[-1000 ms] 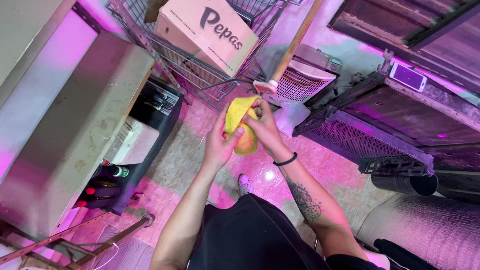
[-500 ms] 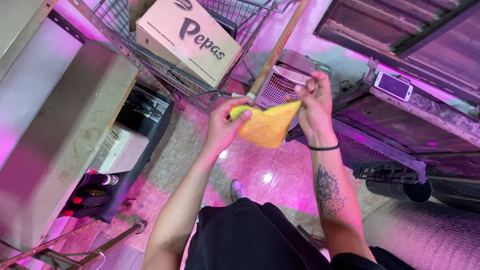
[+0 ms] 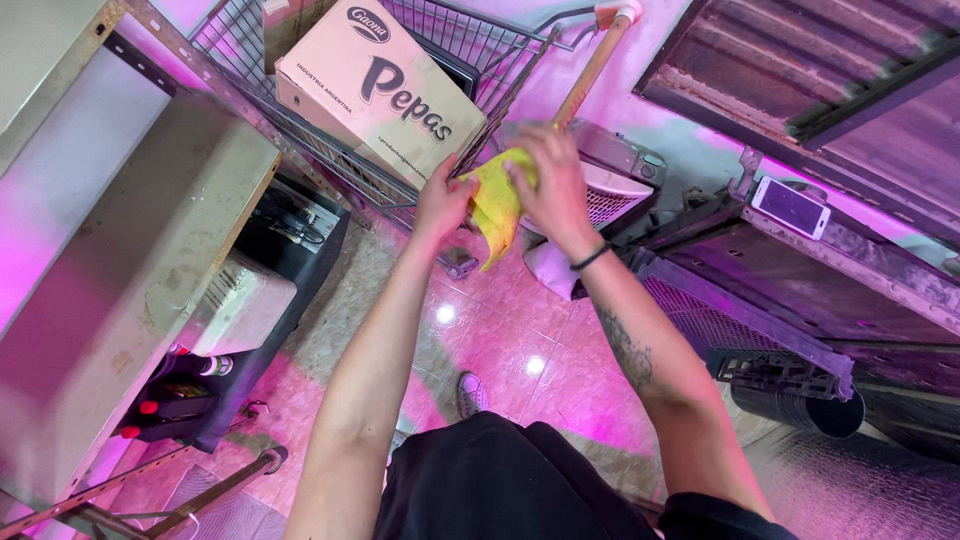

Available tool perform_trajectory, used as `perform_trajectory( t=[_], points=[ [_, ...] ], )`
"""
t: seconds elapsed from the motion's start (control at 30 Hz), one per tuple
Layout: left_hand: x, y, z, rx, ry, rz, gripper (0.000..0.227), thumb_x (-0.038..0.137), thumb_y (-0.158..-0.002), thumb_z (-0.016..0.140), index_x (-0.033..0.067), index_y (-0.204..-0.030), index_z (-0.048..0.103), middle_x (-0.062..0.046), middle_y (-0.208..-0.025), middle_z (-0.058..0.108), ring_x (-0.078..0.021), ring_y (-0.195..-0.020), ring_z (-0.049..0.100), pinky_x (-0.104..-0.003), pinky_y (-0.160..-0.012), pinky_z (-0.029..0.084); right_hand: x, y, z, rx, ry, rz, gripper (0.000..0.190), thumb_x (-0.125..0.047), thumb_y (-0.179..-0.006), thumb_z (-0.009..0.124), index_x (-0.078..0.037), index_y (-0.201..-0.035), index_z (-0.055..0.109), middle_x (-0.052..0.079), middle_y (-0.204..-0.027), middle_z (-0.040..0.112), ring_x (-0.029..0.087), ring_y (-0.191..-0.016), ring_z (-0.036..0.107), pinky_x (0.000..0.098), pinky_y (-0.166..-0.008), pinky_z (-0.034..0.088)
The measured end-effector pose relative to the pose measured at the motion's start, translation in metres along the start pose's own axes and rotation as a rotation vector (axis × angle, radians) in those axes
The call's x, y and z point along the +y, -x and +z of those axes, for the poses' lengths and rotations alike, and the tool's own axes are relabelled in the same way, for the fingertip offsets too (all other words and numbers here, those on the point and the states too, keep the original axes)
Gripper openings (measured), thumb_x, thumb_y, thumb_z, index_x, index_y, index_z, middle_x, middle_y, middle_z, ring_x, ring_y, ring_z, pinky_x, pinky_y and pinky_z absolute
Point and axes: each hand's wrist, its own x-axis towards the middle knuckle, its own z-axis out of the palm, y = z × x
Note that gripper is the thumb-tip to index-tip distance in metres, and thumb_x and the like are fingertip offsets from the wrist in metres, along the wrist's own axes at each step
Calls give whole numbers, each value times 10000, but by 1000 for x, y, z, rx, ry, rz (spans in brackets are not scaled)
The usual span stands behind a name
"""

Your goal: The person wipes a metal shelf with a yellow cloth, then places two white plastic jugs, a blue and yellow spray bottle, and several black plastic buckets onto the shelf. The person arranges the items on the shelf.

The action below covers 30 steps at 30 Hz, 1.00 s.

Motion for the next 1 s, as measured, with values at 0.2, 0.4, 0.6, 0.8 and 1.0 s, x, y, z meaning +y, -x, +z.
perform_trajectory(
  t=[0.2, 0.4, 0.6, 0.8, 1.0],
  points=[
    [-18, 27, -41, 27, -460, 162, 595, 427, -982, 633, 162, -1503, 523, -158, -1183, 743, -393, -1223, 647, -542, -1090, 471, 26, 46, 44, -391, 172, 77, 370, -446, -1066, 468, -236, -1279, 687, 65, -1418, 583, 409, -1481, 314, 691, -1173, 205],
    [-61, 109, -91, 78, -407, 133, 530, 398, -991, 641, 151, -1455, 572, -170, -1219, 728, -389, -1174, 665, -518, -997, 540, 116, 13, 63, -516, 361, -27, 385, -495, -1053, 420, -314, -1183, 733, 16, -1411, 608, 327, -1496, 324, 648, -1208, 89],
    [-159, 206, -131, 145, -279, -81, 514, 361, -978, 669, 95, -1416, 624, -234, -1237, 712, -418, -1192, 649, -515, -1018, 544, 138, -6, 64, -635, 483, -173, 391, -555, -1004, 439, -367, -1169, 739, -73, -1384, 659, 234, -1479, 411, 595, -1244, 64],
    [-227, 298, -166, 330, -74, -271, 469, 341, -976, 680, 145, -1401, 650, -138, -1223, 758, -269, -1124, 732, -429, -1004, 548, 16, -24, 80, -716, 316, -240, 426, -447, -1104, 420, -224, -1390, 644, 55, -1427, 628, 392, -1415, 481, 689, -1210, 135],
    [-257, 361, -207, 608, 13, -215, 449, 286, -975, 680, 97, -1381, 649, -217, -1202, 735, -356, -1120, 713, -475, -966, 567, -178, -6, 147, -937, -176, -561, 394, -312, -1026, 539, -176, -1388, 616, 143, -1343, 655, 422, -1312, 552, 675, -1116, 352]
  ],
)
